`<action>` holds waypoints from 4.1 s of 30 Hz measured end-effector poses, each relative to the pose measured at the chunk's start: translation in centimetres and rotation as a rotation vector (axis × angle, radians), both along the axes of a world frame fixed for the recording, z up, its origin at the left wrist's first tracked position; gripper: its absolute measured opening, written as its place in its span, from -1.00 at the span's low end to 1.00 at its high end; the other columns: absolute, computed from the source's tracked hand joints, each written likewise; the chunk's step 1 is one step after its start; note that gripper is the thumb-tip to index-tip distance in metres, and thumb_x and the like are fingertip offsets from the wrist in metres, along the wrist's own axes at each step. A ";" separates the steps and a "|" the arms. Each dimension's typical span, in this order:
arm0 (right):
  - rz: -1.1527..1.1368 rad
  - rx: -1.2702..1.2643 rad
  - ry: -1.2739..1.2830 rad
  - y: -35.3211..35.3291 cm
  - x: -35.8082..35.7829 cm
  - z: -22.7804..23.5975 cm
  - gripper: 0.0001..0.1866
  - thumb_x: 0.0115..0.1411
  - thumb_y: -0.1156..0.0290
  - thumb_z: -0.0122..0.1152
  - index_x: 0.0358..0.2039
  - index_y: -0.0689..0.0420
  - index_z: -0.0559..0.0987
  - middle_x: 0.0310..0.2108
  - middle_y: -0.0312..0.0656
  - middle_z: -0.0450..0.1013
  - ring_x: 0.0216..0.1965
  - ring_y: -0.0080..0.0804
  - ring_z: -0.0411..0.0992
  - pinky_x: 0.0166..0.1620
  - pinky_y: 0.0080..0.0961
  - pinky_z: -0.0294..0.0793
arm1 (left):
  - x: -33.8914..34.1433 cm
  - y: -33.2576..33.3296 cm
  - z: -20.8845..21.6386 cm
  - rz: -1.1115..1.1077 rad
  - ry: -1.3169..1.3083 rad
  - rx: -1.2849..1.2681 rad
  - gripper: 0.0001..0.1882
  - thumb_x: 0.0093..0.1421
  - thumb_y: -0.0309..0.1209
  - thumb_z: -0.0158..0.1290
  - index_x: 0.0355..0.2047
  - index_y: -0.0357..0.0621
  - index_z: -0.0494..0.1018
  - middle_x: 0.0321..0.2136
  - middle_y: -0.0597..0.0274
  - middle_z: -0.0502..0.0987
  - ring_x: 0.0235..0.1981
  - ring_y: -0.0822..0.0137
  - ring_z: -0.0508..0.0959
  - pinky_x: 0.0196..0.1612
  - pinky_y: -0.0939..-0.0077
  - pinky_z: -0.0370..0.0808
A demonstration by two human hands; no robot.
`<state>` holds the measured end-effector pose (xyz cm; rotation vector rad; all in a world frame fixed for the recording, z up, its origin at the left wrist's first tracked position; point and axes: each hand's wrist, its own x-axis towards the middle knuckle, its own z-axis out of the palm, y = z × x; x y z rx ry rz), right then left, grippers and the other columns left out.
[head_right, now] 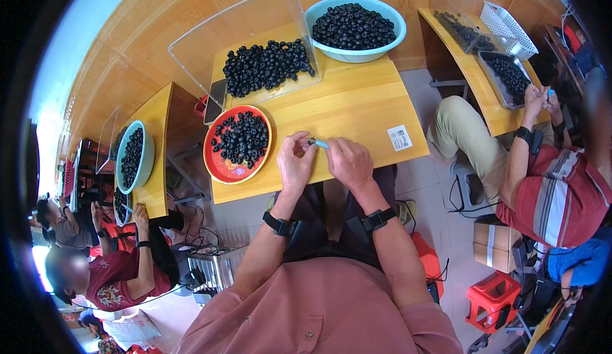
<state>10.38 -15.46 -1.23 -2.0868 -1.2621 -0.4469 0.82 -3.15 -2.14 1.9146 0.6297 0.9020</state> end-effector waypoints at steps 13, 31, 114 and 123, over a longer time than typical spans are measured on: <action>-0.013 -0.005 0.010 0.2 0.0 0.2 -0.90 0.21 0.41 0.28 -0.32 0.15 0.58 -0.49 -0.14 0.47 -0.44 -0.15 0.54 -0.37 -0.24 0.54 | -0.1 0.0 -0.5 -0.003 -0.048 -0.184 -0.68 0.12 -0.59 0.34 -0.13 -0.21 0.51 -0.40 0.18 0.64 -0.37 0.40 0.65 -0.25 0.48 0.60; 0.028 0.005 -0.015 -0.1 0.1 0.0 -0.86 0.18 0.43 0.32 -0.25 0.13 0.60 -0.50 -0.17 0.46 -0.45 -0.17 0.52 -0.38 -0.24 0.51 | -0.1 0.0 0.0 0.012 -0.015 -0.173 -0.67 0.11 -0.61 0.33 -0.13 -0.22 0.50 -0.37 0.17 0.63 -0.37 0.39 0.64 -0.26 0.50 0.59; 0.130 0.625 1.563 -6.9 2.8 9.4 -0.72 0.35 0.25 0.17 -0.21 0.26 0.57 -0.47 -0.09 0.62 -0.64 -0.31 0.55 -0.61 -0.46 0.52 | -10.4 3.8 3.9 -0.054 -0.027 -0.264 -0.64 0.42 -0.31 0.10 0.14 -0.23 0.47 -0.21 0.11 0.58 -0.36 0.32 0.61 -0.26 0.40 0.56; -0.126 0.645 1.227 -8.0 18.4 16.0 -0.70 0.37 0.29 0.03 -0.29 0.31 0.55 -0.56 -0.07 0.56 -0.70 -0.33 0.51 -0.67 -0.49 0.47 | -11.2 9.2 0.4 0.215 0.147 0.099 -0.79 0.32 -0.37 0.15 -0.25 -0.30 0.61 -0.34 -0.11 0.63 -0.33 0.00 0.65 -0.22 0.21 0.56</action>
